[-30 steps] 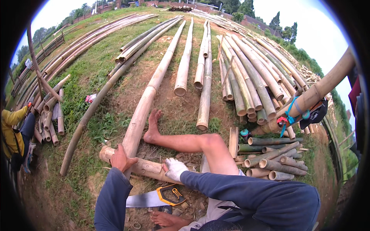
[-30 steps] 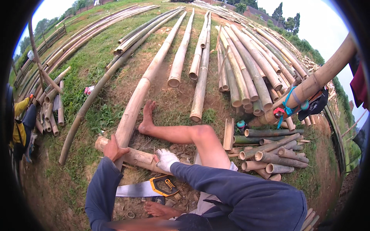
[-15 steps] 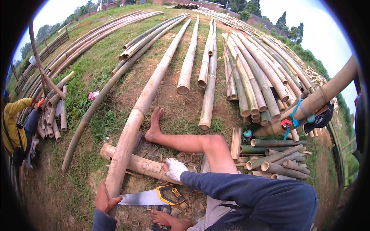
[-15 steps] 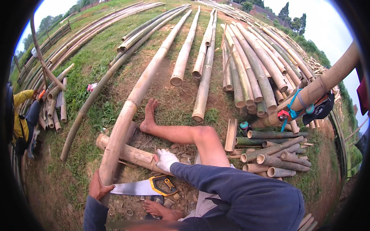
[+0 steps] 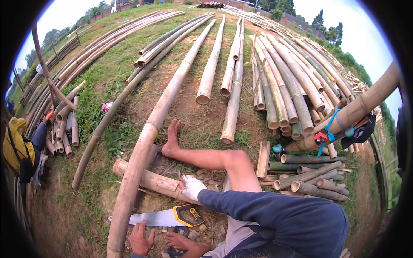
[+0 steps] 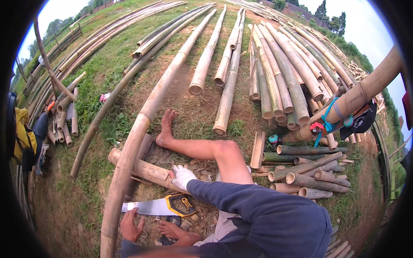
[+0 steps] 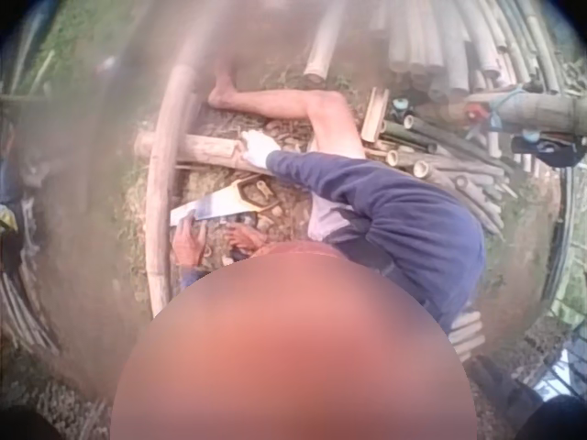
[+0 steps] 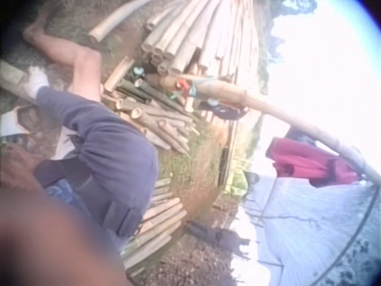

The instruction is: The person sits on the ground and uses a hand saw to cut long bamboo poles into shorter sections. They repeatedly position each pole, saw through it, and set the cut pieces aside.

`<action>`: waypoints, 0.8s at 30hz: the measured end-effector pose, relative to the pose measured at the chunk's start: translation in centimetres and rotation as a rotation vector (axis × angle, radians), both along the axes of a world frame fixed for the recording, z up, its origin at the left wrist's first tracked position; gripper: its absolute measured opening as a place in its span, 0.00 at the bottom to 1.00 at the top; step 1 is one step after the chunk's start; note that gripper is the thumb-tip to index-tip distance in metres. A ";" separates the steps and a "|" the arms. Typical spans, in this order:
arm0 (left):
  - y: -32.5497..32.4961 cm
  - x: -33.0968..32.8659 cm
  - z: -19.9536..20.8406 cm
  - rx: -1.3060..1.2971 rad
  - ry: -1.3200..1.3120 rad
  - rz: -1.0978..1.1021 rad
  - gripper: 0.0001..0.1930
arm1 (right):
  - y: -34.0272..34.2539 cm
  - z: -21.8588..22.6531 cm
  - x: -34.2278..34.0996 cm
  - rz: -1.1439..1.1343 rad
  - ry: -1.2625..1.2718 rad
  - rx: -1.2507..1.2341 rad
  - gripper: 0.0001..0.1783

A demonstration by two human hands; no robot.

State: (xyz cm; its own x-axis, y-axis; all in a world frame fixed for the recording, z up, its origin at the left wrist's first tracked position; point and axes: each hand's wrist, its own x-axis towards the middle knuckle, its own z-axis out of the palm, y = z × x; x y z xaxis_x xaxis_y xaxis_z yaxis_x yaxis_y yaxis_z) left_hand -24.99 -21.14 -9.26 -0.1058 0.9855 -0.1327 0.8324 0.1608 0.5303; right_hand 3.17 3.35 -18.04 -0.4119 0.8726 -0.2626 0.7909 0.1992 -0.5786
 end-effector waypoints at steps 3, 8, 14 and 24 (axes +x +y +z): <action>-3.3 1.4 -6.5 0.122 0.165 0.115 0.33 | 0.1 -0.1 0.0 0.019 -0.009 0.011 0.29; -8.2 -4.9 -19.0 0.262 0.390 0.716 0.36 | 0.0 0.0 -0.1 0.013 0.001 0.043 0.28; -14.6 -11.4 -25.4 -0.209 0.266 0.833 0.37 | 0.2 -1.2 -0.3 0.003 -0.003 0.081 0.27; -15.4 -2.9 -22.6 0.008 0.071 1.064 0.32 | 1.6 -5.4 -0.3 0.015 0.159 0.155 0.33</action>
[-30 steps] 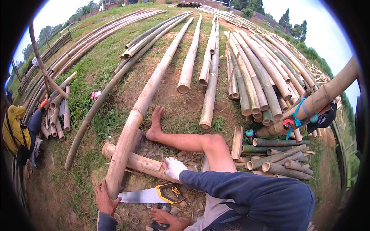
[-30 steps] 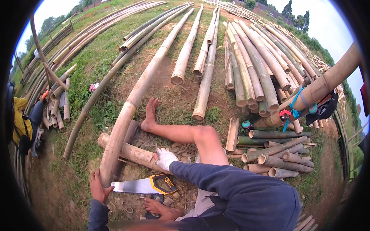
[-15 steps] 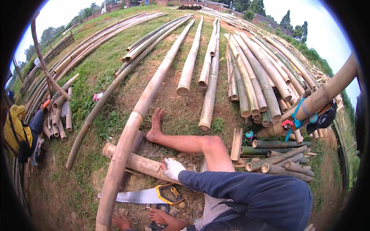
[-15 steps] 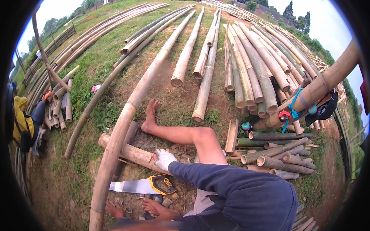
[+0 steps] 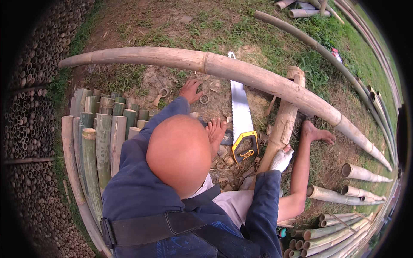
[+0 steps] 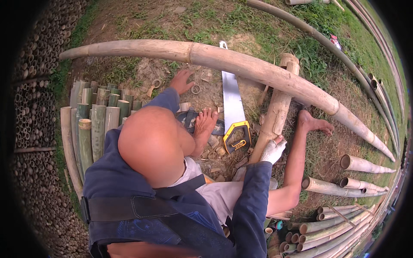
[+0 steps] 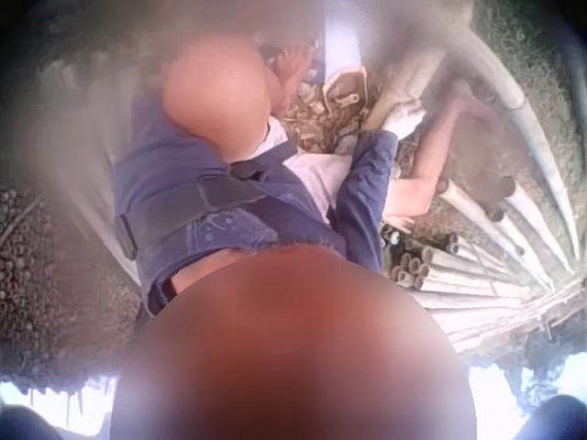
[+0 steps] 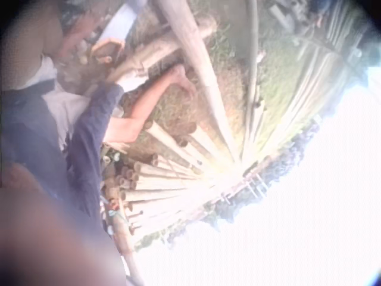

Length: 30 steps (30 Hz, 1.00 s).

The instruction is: The person sits on the ground and uses a hand saw to cut long bamboo poles into shorter sections. They repeatedly position each pole, saw through it, and set the cut pieces aside.

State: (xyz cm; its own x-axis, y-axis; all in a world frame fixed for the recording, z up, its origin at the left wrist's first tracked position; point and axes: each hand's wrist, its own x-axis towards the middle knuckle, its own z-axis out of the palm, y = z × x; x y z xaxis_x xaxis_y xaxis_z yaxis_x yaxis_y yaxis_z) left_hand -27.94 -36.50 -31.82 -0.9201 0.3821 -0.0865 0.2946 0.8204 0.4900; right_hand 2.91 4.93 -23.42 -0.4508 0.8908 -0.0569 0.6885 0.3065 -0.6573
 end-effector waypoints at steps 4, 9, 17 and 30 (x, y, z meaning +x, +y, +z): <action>0.2 -1.3 1.6 0.063 0.098 0.136 0.32 | -0.3 0.8 -0.1 0.017 0.036 -0.034 0.32; -0.2 -6.3 0.2 -0.095 0.157 0.189 0.31 | -3.3 3.3 0.1 0.190 0.097 0.332 0.23; -4.0 -13.5 -3.5 -1.462 1.101 0.196 0.34 | -13.1 0.9 -1.8 0.603 0.083 0.201 0.29; -3.3 -18.6 -14.1 -1.619 1.075 0.229 0.26 | -6.0 -6.0 -8.9 0.856 -0.552 0.048 0.30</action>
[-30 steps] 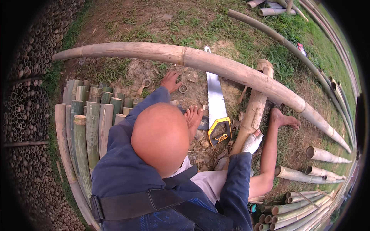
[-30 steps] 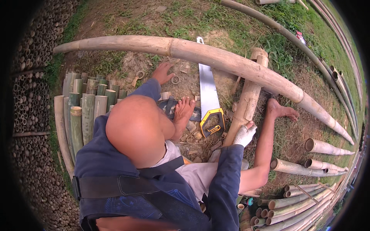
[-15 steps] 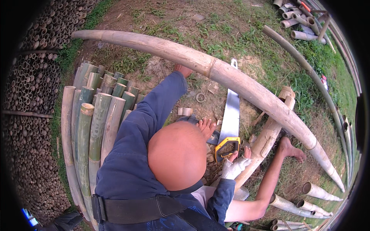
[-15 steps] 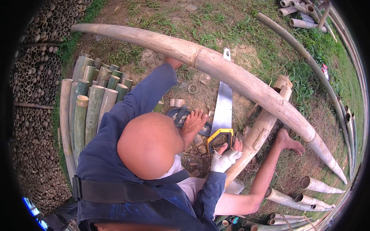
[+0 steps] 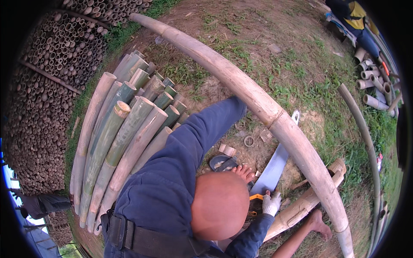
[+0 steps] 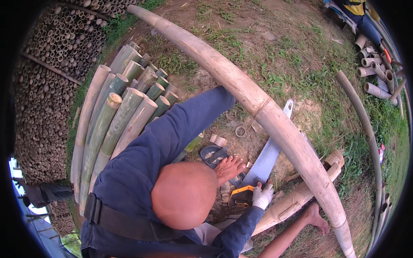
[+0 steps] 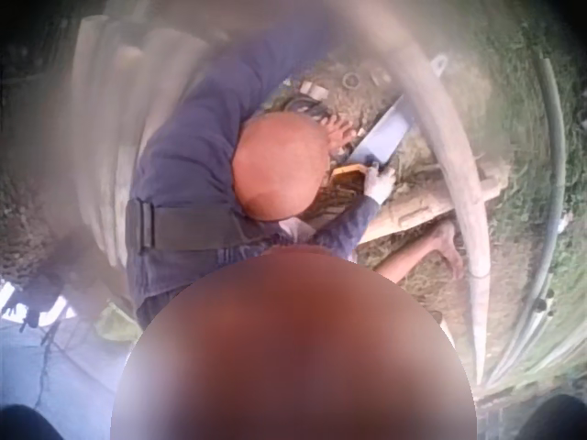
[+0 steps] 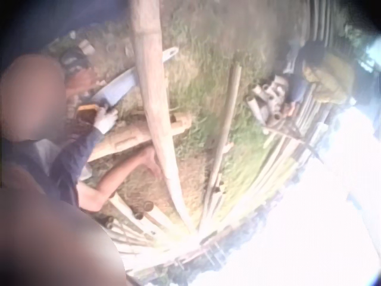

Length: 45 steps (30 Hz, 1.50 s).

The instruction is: The person sits on the ground and uses a hand saw to cut long bamboo poles into shorter sections. They repeatedly position each pole, saw through it, and set the cut pieces aside.

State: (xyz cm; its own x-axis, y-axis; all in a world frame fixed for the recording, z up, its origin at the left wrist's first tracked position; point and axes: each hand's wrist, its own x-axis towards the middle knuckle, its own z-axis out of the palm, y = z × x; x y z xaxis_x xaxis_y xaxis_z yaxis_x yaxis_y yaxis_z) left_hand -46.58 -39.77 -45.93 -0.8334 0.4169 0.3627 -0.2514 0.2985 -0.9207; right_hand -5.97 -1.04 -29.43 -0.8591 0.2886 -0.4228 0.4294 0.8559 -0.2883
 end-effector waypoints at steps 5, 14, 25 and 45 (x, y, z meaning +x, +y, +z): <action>-4.6 5.0 4.9 1.010 -0.842 -0.190 0.24 | 0.5 -0.3 1.3 0.023 0.033 -0.248 0.17; -11.6 12.2 17.2 0.829 -1.144 0.058 0.25 | -1.7 2.2 4.4 -0.228 0.392 -0.345 0.15; -5.9 23.2 25.4 1.113 -1.181 -0.472 0.12 | -12.4 13.3 -1.2 0.675 0.485 0.183 0.40; -13.2 19.0 41.7 1.126 -0.935 -0.685 0.22 | -16.1 26.7 -11.2 0.741 0.694 -0.157 0.39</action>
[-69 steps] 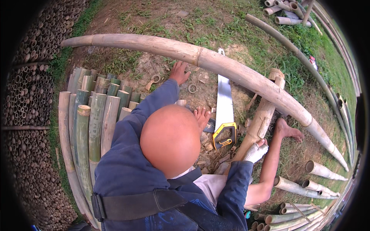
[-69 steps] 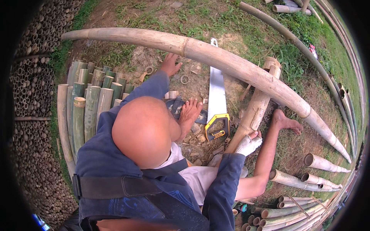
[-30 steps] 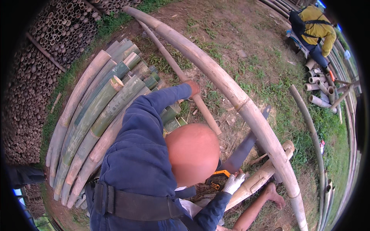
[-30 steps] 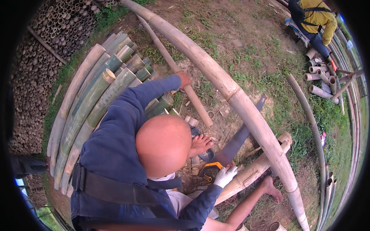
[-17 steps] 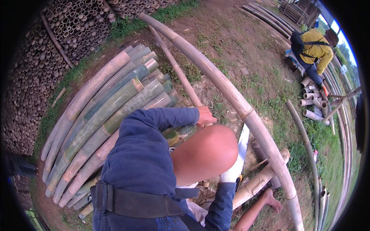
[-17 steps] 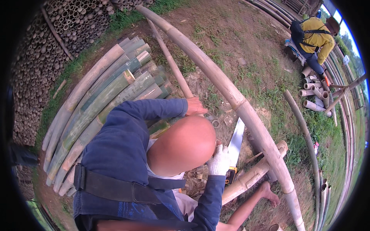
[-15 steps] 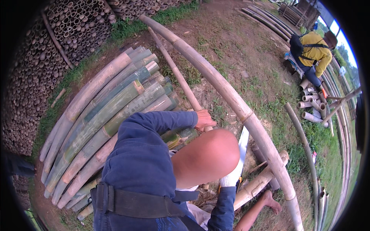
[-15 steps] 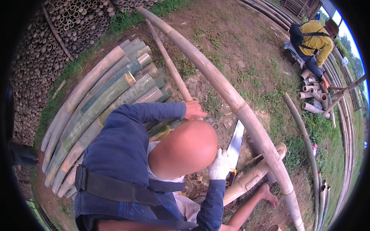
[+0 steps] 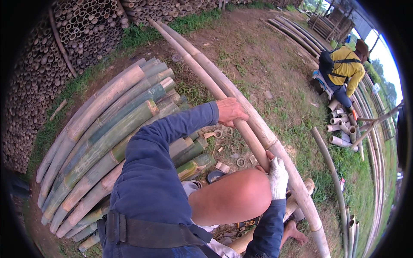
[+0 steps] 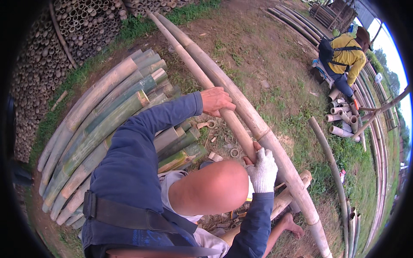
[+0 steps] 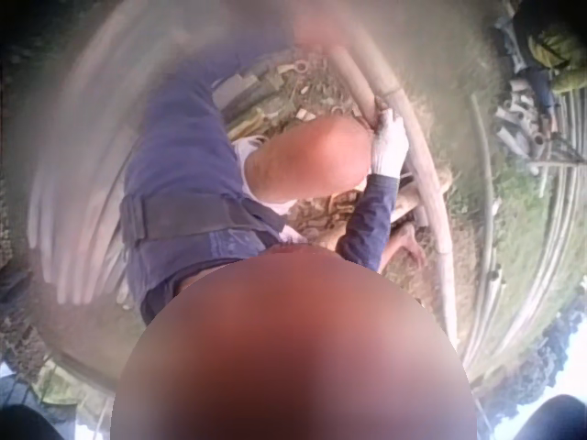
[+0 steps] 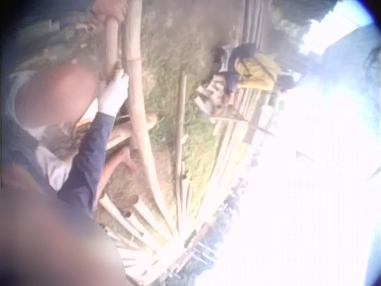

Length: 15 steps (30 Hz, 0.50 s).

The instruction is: The person sits on the ground and uses a hand saw to cut long bamboo poles into shorter sections. They repeatedly position each pole, saw through it, and set the cut pieces aside.

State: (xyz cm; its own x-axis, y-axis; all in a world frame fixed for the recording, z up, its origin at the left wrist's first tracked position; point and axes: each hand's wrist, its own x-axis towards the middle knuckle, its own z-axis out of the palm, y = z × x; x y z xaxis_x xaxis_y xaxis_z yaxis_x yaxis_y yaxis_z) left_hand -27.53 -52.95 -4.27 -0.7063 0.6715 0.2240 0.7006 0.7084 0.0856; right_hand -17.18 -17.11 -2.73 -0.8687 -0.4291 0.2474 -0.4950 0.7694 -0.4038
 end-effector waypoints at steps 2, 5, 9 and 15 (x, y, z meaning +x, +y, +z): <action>-2.3 -2.5 1.8 0.033 -0.075 -0.005 0.23 | -1.8 0.6 -3.0 0.023 -0.109 -0.030 0.39; -4.3 -6.0 3.5 0.030 -0.222 0.077 0.25 | -4.4 1.4 -7.5 0.061 -0.220 -0.114 0.40; -4.7 -9.1 3.3 0.007 -0.338 0.130 0.31 | -4.9 2.5 -11.2 0.002 -0.354 -0.083 0.41; -2.7 -10.2 -0.3 0.164 -0.257 0.041 0.34 | -2.4 1.6 -11.9 -0.001 -0.457 -0.090 0.40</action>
